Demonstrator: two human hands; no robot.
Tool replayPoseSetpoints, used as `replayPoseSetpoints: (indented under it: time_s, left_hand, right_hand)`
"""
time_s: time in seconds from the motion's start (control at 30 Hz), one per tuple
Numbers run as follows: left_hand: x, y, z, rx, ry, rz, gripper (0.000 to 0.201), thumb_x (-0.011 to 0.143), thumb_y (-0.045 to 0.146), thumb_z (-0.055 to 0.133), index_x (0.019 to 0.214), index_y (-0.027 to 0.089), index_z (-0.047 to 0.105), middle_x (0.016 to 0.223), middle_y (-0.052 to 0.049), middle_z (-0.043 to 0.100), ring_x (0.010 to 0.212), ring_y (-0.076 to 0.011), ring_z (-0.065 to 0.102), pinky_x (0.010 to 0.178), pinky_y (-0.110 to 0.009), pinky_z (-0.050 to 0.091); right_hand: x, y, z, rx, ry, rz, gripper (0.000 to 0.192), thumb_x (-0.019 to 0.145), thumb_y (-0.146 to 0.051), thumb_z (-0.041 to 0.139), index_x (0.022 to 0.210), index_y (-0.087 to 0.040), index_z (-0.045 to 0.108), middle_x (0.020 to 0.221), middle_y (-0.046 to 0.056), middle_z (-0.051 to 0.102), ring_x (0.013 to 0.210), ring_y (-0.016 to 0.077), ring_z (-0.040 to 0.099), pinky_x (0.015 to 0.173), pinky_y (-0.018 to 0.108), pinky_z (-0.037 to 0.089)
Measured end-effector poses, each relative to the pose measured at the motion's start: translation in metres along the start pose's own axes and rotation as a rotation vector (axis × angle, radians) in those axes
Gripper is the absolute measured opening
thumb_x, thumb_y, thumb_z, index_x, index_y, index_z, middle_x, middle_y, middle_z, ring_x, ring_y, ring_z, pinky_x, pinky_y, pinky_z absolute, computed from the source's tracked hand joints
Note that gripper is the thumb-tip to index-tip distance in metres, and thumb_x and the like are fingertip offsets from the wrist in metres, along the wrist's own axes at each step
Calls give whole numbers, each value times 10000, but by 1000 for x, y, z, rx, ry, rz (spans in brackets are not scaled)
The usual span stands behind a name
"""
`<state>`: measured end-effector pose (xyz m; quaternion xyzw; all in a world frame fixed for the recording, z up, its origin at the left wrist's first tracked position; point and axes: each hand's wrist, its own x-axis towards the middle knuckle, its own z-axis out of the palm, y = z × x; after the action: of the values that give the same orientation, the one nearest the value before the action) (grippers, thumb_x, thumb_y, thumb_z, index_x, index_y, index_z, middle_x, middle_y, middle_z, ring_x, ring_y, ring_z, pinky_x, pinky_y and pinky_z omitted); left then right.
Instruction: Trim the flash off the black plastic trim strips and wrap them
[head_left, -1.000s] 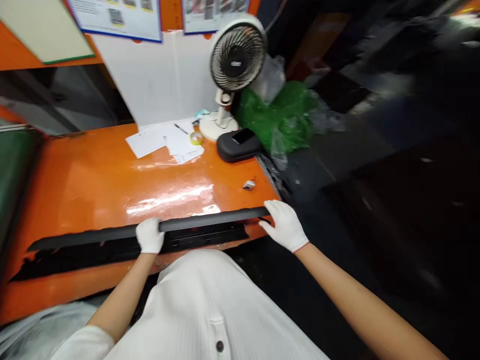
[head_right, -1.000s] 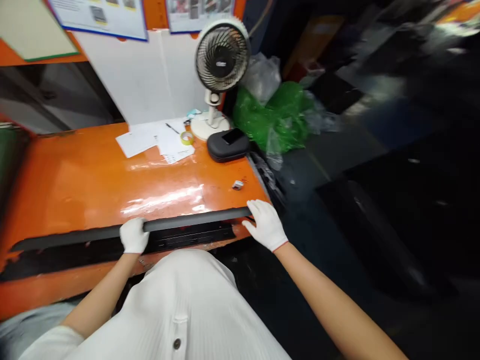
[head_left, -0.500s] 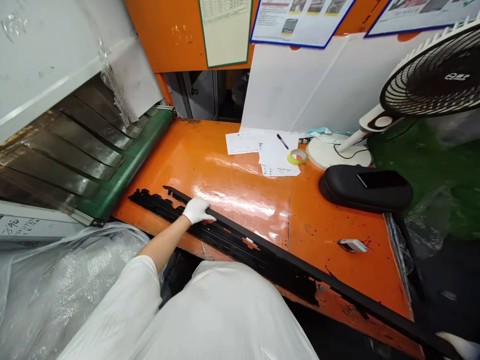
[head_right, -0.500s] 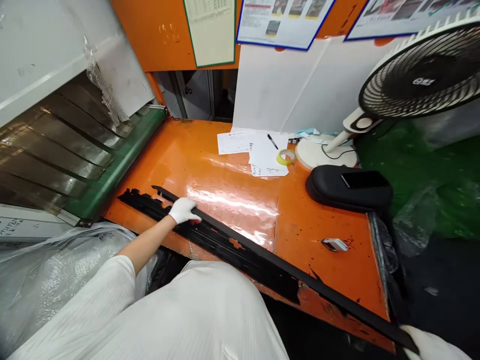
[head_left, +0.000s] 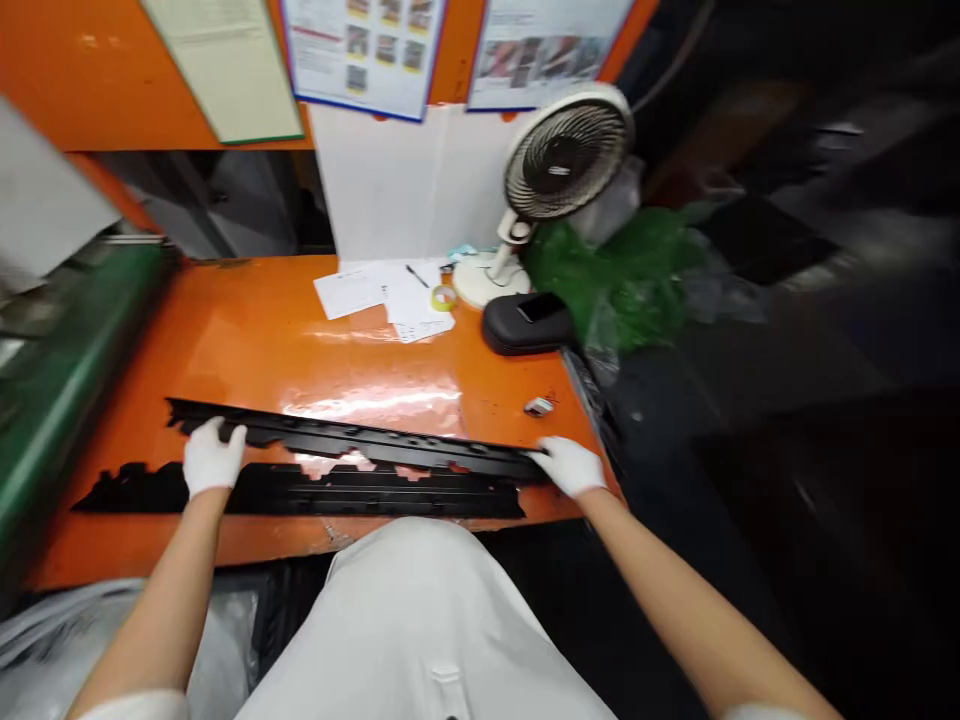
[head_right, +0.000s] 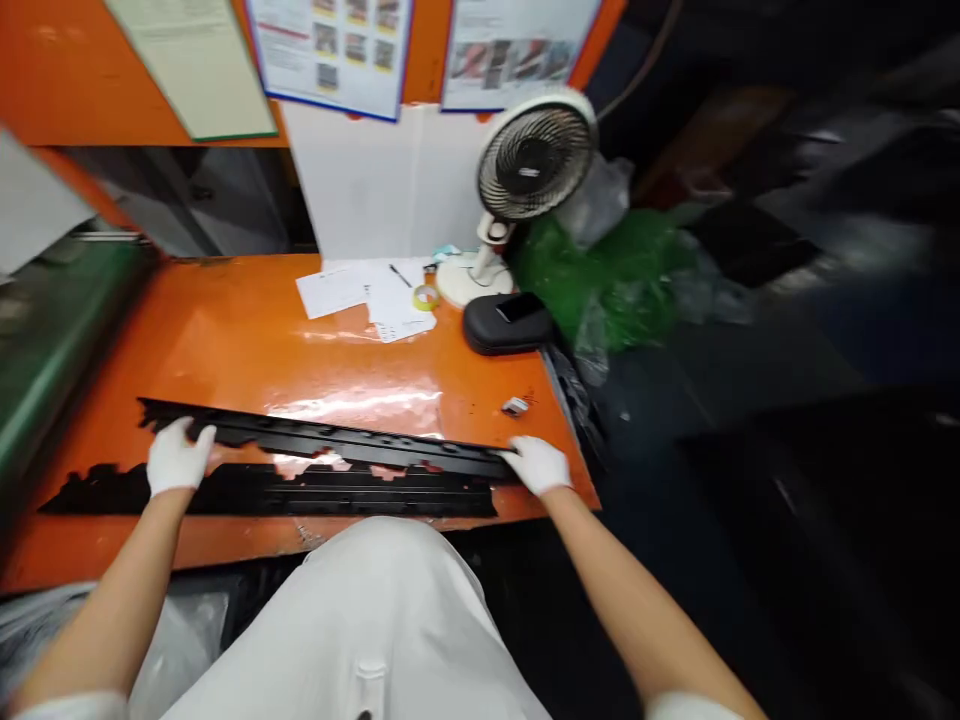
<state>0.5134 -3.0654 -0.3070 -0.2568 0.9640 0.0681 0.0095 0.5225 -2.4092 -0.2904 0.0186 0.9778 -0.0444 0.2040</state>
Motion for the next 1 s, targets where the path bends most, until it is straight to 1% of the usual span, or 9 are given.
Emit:
replayPoseSetpoints:
  time_s: [0.07,0.17,0.23,0.33,0.43,0.5,0.6,0.77,1.0]
  left_hand:
    - [-48,44,40,-231,-248,208,528,1039,512,528,1379,149,706,1444,-159,740,1338,-315,694,1149,-405,558]
    - [-132,94,87,-187,-587,616,654,897,491,737,1484,206,694,1583,-135,661,1484,-346,596,1279,-456,452]
    - [-173,109,104,-22,-611,701,838,795,435,852,1582,254,631,1712,-137,532,1602,-412,452,1342,-576,337]
    - [-199,110,113,110,-532,686,871,806,310,856,1632,310,580,1766,-122,457,1625,-423,405,1351,-632,266]
    - [-199,105,116,95,-438,669,758,886,295,805,1614,295,595,1672,-149,567,1489,-387,553,1288,-560,367]
    - [-195,107,118,108,-405,638,716,932,329,770,1619,244,587,1515,-186,665,1358,-379,627,1186,-522,451]
    - [-187,115,116,167,-435,639,730,952,340,749,1635,160,565,1298,-204,720,1224,-381,656,1064,-488,499]
    - [-171,125,105,172,-513,706,556,939,246,718,1494,221,709,1291,-197,734,1200,-372,656,1032,-468,516]
    - [-131,151,93,216,-547,739,398,880,92,646,1196,231,843,1131,-181,791,1113,-366,711,981,-468,544]
  right_hand:
    - [36,-32,19,-4,0,-9,273,1064,-412,607,1049,-240,818,1169,133,814,1144,275,716,932,348,512]
    - [74,-54,42,-4,14,-36,301,1087,-387,580,1123,-200,814,1198,156,796,1135,284,676,955,356,483]
    - [83,-52,45,3,51,-79,321,1090,-376,566,1195,-191,806,1241,171,772,1188,306,636,1027,390,454]
    - [87,-25,34,17,157,-88,435,1093,-333,526,1458,-165,694,1464,237,654,1357,381,531,1160,498,363]
    - [94,12,23,75,211,158,555,1085,-282,502,1608,-97,531,1556,326,536,1379,436,511,1126,556,384]
    - [98,30,20,131,164,269,474,1086,-259,495,1505,-72,615,1420,319,623,1245,387,608,1037,482,452]
    - [95,36,20,175,122,215,388,1105,-236,438,1306,-71,727,1238,271,706,1113,325,661,972,400,479]
    - [79,-8,25,239,182,-68,547,1153,-227,224,1414,-155,700,1424,197,694,1348,317,574,1141,394,419]
    - [84,-94,52,260,-62,-437,274,1092,-223,514,1170,-177,772,1174,121,789,1105,262,685,994,312,477]
